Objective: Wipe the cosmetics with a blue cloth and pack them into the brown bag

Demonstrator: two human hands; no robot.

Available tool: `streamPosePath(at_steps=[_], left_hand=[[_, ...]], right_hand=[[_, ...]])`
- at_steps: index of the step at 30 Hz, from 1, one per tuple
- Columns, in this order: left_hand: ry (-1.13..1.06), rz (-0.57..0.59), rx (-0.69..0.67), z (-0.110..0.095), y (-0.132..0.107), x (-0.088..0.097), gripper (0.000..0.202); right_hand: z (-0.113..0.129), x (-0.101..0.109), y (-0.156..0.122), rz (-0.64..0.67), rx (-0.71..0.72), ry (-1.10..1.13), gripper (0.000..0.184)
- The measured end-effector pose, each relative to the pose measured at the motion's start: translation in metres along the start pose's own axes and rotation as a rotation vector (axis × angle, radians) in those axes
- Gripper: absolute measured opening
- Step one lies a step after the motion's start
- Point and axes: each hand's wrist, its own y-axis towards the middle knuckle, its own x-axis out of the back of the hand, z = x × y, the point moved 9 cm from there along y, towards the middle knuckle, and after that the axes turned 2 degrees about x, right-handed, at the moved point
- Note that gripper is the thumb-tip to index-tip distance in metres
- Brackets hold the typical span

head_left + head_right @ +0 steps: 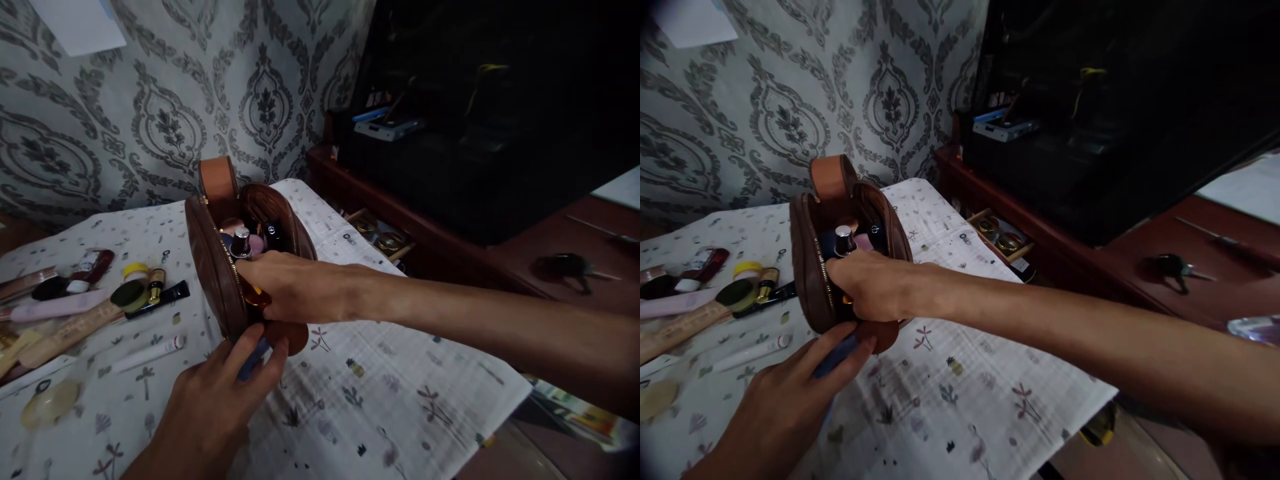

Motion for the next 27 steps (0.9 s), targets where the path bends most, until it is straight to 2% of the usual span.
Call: streamPosePath(at_steps=[5,9,14,20,27], left_hand=[[0.087,0.006,-0.044,-0.002,-0.002,-0.002,0.091],[0.082,0.036,-0.031,0.0,-0.004,-0.003,0.09],[0.161,0.025,-0.092,-0.007,-0.003,0.0,0.09],[0.217,0.084,-0.058,-0.008,-0.001,0.0,0.089],[0.238,0.023,-0.089,-0.014,0.002,0.007,0.082]], right_hand=[[-0.007,-0.013,0.022,-0.008,-0.034,-0.05,0.035],[-0.013,-0.028,0.03,0.085,-0.114,-0.139,0.024],[-0.014,-0.035,0.032,0.092,-0.106,-0.211,0.031],[-0.014,-0.044,0.029,0.248,-0.105,-0.267,0.035],[-0.015,-0.044,0.028,0.237,-0.101,-0.313,0.039]])
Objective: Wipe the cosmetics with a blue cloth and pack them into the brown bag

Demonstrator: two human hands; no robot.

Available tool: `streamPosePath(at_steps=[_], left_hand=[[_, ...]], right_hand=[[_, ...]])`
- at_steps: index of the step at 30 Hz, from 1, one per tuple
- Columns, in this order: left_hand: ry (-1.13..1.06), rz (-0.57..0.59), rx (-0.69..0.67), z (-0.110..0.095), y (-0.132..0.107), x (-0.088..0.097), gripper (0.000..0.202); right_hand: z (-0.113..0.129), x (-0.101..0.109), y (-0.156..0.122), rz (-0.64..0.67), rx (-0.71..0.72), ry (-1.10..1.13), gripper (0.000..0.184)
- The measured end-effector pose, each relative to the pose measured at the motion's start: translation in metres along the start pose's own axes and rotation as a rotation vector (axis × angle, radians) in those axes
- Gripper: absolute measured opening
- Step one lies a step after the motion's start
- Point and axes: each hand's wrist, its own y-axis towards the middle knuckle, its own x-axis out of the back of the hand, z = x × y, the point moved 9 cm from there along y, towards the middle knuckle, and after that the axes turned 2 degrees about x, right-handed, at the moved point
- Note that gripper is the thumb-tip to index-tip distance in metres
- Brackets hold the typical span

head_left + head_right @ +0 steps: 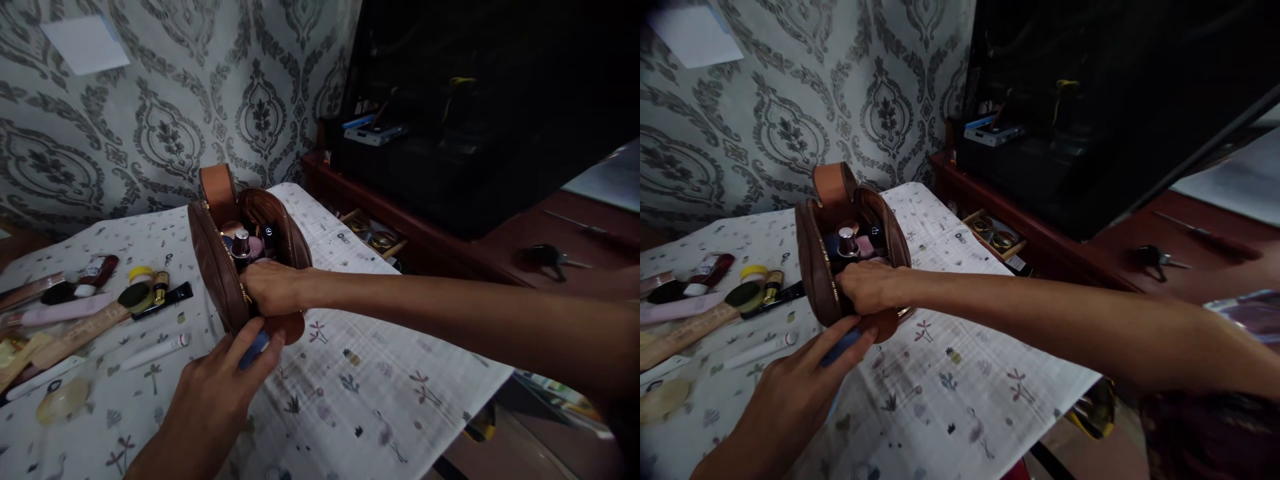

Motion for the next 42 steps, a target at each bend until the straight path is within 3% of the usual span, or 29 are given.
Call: streamPosePath(at_steps=[6,11,14,20,28,31,37,39,42], left_hand=[[-0.011,-0.073,0.012,-0.001,0.005,0.012,0.07],[-0.021,-0.104,0.004,-0.001,0.003,0.017,0.068],[-0.029,-0.123,0.005,-0.002,0.002,0.018,0.066],[-0.046,-0.126,0.006,-0.002,0.003,0.017,0.072],[-0.096,-0.068,0.014,-0.002,0.001,0.011,0.078],[-0.133,-0.101,0.039,-0.001,-0.003,0.013,0.073],[-0.181,-0.309,0.078,0.006,-0.03,0.026,0.052],[-0.18,-0.322,0.124,0.013,-0.043,0.023,0.048],[-0.176,-0.254,0.177,0.026,-0.059,0.009,0.042]], right_hand=[[0.01,0.009,-0.009,0.038,-0.004,-0.096,0.03],[0.026,0.049,-0.044,-0.121,0.011,-0.327,0.02],[0.03,0.056,-0.069,-0.176,0.07,-0.427,0.011],[0.031,0.051,-0.106,-0.302,0.168,-0.4,0.018],[0.018,0.033,-0.106,-0.277,0.202,-0.417,0.026],[0.017,0.031,-0.104,-0.254,0.175,-0.431,0.027],[0.025,0.034,-0.102,-0.259,0.134,-0.435,0.026],[0.024,0.031,-0.101,-0.251,0.138,-0.419,0.03],[0.022,0.026,-0.098,-0.274,0.176,-0.385,0.039]])
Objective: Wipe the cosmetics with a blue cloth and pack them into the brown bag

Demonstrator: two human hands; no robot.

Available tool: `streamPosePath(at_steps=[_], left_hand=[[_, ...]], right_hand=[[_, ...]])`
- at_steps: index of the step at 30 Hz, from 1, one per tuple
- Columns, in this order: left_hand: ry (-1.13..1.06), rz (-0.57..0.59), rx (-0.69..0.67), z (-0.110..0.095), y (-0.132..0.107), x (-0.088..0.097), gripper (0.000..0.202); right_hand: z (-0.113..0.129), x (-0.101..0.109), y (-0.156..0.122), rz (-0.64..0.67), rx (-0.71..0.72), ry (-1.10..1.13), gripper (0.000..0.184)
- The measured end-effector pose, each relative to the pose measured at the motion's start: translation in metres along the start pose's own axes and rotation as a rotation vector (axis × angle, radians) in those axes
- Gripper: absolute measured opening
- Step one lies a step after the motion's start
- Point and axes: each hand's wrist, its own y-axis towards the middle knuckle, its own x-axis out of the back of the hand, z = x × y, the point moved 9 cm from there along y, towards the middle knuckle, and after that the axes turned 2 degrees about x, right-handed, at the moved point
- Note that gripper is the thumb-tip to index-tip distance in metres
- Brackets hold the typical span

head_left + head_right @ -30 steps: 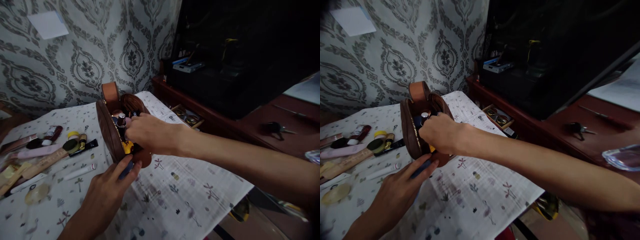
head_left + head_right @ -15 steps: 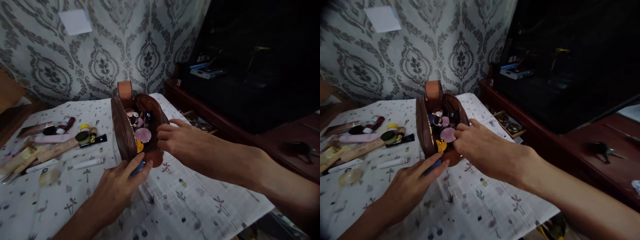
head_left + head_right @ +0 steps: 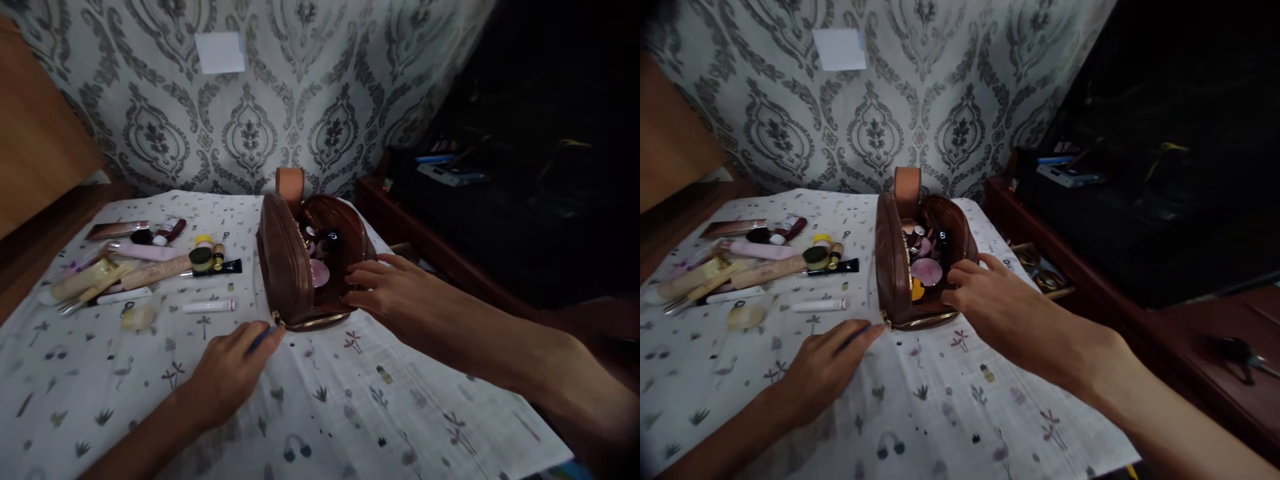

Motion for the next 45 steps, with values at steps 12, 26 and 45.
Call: streamPosePath(at_steps=[12,26,45], left_hand=[[0.104,0.029,0.321,0.09,-0.043,-0.008,0.031],[0.232,0.042,0.716,0.178,-0.02,0.009,0.041],[0.222,0.19,0.774,0.193,-0.021,-0.013,0.041]], right_hand=[[0.043,0.043,0.019,-0.394,0.033,0.026,0.028],[0.106,-0.084,0.119,-0.324,-0.081,0.693,0.024],[0.098,-0.112,0.123,-0.522,-0.126,0.779,0.028]])
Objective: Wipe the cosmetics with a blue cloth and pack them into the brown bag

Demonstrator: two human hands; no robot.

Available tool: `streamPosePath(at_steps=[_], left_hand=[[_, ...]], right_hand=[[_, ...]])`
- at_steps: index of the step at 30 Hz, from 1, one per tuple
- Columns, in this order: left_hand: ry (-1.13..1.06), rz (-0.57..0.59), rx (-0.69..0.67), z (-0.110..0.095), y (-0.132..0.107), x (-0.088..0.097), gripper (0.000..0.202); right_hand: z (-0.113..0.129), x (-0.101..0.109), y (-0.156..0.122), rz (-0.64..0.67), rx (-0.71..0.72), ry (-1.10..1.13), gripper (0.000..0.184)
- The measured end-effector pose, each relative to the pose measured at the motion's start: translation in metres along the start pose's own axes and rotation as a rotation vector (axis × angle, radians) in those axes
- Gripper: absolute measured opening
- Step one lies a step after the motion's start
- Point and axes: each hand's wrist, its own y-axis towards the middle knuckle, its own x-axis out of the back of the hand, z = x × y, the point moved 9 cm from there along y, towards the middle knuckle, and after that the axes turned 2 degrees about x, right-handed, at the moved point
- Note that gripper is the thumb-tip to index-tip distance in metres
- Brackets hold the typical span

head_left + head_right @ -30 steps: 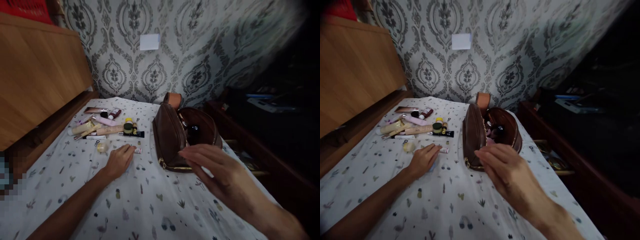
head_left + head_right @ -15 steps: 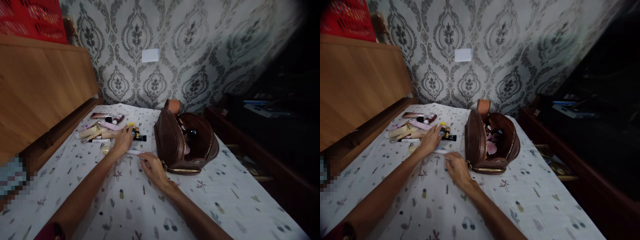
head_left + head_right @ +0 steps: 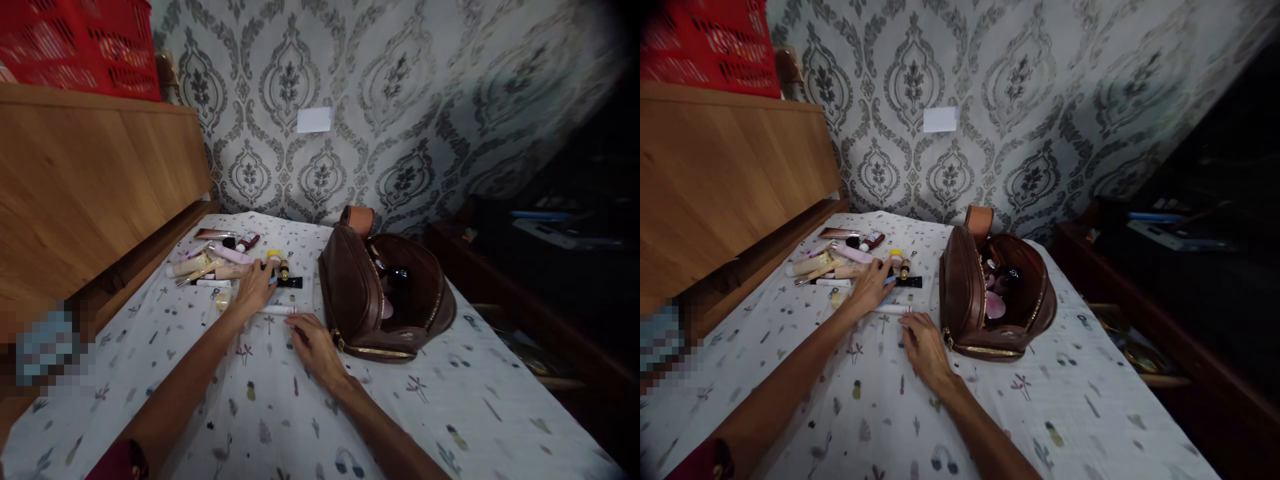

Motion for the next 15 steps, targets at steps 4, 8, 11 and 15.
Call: streamPosePath(at_steps=[4,8,11,15], left_hand=[[-0.057,-0.03,0.011,0.006,-0.01,0.003,0.036],[-0.182,-0.121,-0.003,0.005,-0.031,0.022,0.037],[-0.326,-0.156,-0.06,-0.009,-0.054,0.033,0.038],[-0.488,-0.144,-0.179,-0.038,-0.085,0.028,0.039]], right_hand=[[-0.001,0.002,0.0,-0.008,-0.028,0.016,0.029],[-0.009,0.003,-0.001,-0.035,-0.098,0.028,0.033],[-0.013,0.0,-0.002,-0.037,-0.1,0.071,0.044],[-0.013,-0.002,-0.001,-0.019,-0.085,0.093,0.055]])
